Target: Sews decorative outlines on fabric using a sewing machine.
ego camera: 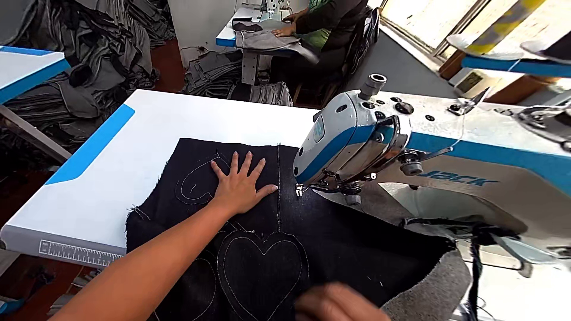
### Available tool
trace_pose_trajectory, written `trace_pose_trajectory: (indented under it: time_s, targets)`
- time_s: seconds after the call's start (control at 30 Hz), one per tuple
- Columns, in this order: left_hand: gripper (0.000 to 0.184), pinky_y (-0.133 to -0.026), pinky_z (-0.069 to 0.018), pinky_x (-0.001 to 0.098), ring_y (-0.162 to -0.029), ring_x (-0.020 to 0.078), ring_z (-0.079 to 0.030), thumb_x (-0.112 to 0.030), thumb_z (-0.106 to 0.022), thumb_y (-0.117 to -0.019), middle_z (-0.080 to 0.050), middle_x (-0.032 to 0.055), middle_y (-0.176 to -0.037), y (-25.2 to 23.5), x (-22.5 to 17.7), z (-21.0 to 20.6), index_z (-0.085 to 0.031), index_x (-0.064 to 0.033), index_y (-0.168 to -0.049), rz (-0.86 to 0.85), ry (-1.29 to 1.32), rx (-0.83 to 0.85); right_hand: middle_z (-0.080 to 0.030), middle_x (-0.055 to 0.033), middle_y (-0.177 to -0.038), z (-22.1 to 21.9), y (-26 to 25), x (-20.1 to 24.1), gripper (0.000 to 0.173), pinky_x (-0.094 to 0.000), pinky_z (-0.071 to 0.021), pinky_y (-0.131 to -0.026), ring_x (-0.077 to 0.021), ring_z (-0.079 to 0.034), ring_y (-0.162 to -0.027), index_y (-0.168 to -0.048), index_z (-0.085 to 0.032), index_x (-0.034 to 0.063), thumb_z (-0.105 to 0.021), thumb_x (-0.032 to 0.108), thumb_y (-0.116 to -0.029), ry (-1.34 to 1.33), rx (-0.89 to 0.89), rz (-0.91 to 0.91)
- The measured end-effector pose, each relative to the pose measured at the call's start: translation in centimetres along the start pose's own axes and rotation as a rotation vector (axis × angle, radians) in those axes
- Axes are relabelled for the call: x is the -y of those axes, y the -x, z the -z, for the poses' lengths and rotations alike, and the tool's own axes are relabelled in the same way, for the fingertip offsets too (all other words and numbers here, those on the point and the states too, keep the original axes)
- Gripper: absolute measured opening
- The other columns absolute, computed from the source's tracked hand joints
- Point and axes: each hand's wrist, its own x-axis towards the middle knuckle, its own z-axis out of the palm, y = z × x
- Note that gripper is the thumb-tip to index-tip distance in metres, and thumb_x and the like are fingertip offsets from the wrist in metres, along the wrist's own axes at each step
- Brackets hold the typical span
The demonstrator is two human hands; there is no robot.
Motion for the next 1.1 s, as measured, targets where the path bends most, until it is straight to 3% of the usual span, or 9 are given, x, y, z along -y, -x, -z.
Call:
trace_pose_trajectory:
  time_s: [0.1, 0.23, 0.37, 0.5, 0.6, 0.7, 0.8, 0.93, 1.1]
  targets:
    - [0.087, -0.105, 0.0042, 0.087, -0.158, 0.044, 0.001, -0.083, -0.022, -0.0923, -0.008, 0.0067, -0.174, 0.1, -0.1, 0.0, -0.015, -0.0364, -0.165, -0.005, 0.012, -0.001, -0.071, -0.012, -0.111, -1.9, -4.3, -4.4, 0.059, -0.0506, -0.0562, -0.085, -0.0316, -0.069, -0.103, -0.126, -0.067, 0.0079, -0.057, 0.058, -0.0964, 0.167, -0.15, -0.058]
    - [0.086, -0.106, 0.0042, 0.0868, -0.158, 0.0428, 0.001, -0.084, -0.022, -0.092, -0.008, 0.0049, -0.174, 0.0, 0.1, 0.2, -0.015, -0.0375, -0.165, -0.006, 0.006, -0.003, -0.072, -0.0114, -0.082, -3.7, -3.6, -1.3, 0.024, -0.0467, -0.0603, -0.065, -0.0291, -0.074, -0.076, -0.098, -0.072, 0.0042, -0.062, 0.026, -0.0981, 0.118, 0.029, 0.148]
    - [0.087, -0.106, 0.0048, 0.0865, -0.158, 0.0426, 0.001, -0.084, -0.023, -0.092, -0.008, 0.0049, -0.174, 0.8, 0.1, -0.1, -0.015, -0.0376, -0.165, -0.02, 0.005, 0.002, -0.073, -0.0185, -0.095, -3.2, 0.0, 0.6, 0.026, -0.0528, -0.0566, -0.083, -0.0369, -0.072, -0.094, -0.106, -0.073, 0.0013, -0.059, 0.023, -0.1031, -0.18, 0.488, 0.157]
    - [0.084, -0.108, 0.0049, 0.0851, -0.158, 0.0412, -0.001, -0.081, -0.024, -0.0938, -0.011, 0.0047, -0.173, 1.6, 0.3, -0.2, -0.018, -0.0367, -0.165, -0.05, 0.021, -0.007, -0.072, -0.0132, -0.118, -0.8, -2.5, -2.6, 0.047, -0.0568, -0.0555, -0.09, -0.0352, -0.068, -0.113, -0.118, -0.074, 0.0141, -0.057, 0.053, -0.0986, 0.06, -0.014, -0.075]
    - [0.08, -0.108, 0.0041, 0.085, -0.158, 0.0415, -0.004, -0.079, -0.024, -0.0955, -0.015, 0.0049, -0.173, 1.5, 1.0, -0.4, -0.022, -0.0376, -0.164, -0.057, 0.034, -0.038, -0.031, -0.0279, -0.162, -1.2, -3.2, -6.5, 0.12, -0.0856, -0.0238, -0.104, -0.0559, -0.025, -0.149, -0.158, -0.037, 0.0081, -0.058, 0.089, -0.0722, 0.223, 0.065, -0.372]
    - [0.07, -0.108, 0.0031, 0.085, -0.158, 0.0409, -0.009, -0.072, -0.027, -0.1002, -0.02, 0.0044, -0.171, 0.3, 2.0, -0.2, -0.029, -0.038, -0.162, -0.067, 0.062, -0.077, -0.012, -0.0242, -0.17, -2.1, -3.7, -7.4, 0.144, -0.0853, -0.0052, -0.109, -0.0504, -0.006, -0.155, -0.164, -0.019, 0.0042, -0.047, 0.101, -0.0611, 0.271, 0.174, -0.483]
    - [0.066, -0.111, 0.0017, 0.0825, -0.158, 0.0406, -0.011, -0.065, -0.03, -0.1041, -0.023, 0.0072, -0.17, 0.5, 2.3, -0.3, -0.033, -0.0318, -0.162, -0.081, 0.07, -0.098, -0.005, -0.0211, -0.171, -2.3, -4.0, -7.0, 0.146, -0.0838, -0.0035, -0.111, -0.0471, -0.001, -0.157, -0.164, -0.014, 0.0042, -0.045, 0.102, -0.0607, 0.272, 0.204, -0.505]
    - [0.085, -0.113, 0.0022, 0.0824, -0.157, 0.0452, -0.004, -0.065, -0.037, -0.1025, -0.017, 0.023, -0.169, 7.8, -1.9, 1.0, -0.027, -0.0052, -0.162, -0.104, 0.115, 0.02, -0.014, -0.0248, -0.169, -2.4, -3.4, -7.0, 0.146, -0.0872, -0.0087, -0.106, -0.0519, -0.011, -0.154, -0.162, -0.021, 0.0008, -0.046, 0.102, -0.0595, 0.275, 0.121, -0.45]
    - [0.104, -0.109, 0.0065, 0.0844, -0.158, 0.0412, 0.006, -0.088, -0.025, -0.0883, -0.005, 0.0103, -0.173, 14.2, -2.9, -1.5, -0.014, -0.0206, -0.166, -0.168, 0.057, 0.149, -0.013, -0.0248, -0.169, -1.1, -3.0, -8.4, 0.151, -0.0865, -0.0215, -0.103, -0.0516, -0.012, -0.154, -0.163, -0.019, 0.0, -0.065, 0.093, -0.0535, 0.185, 0.178, -0.481]
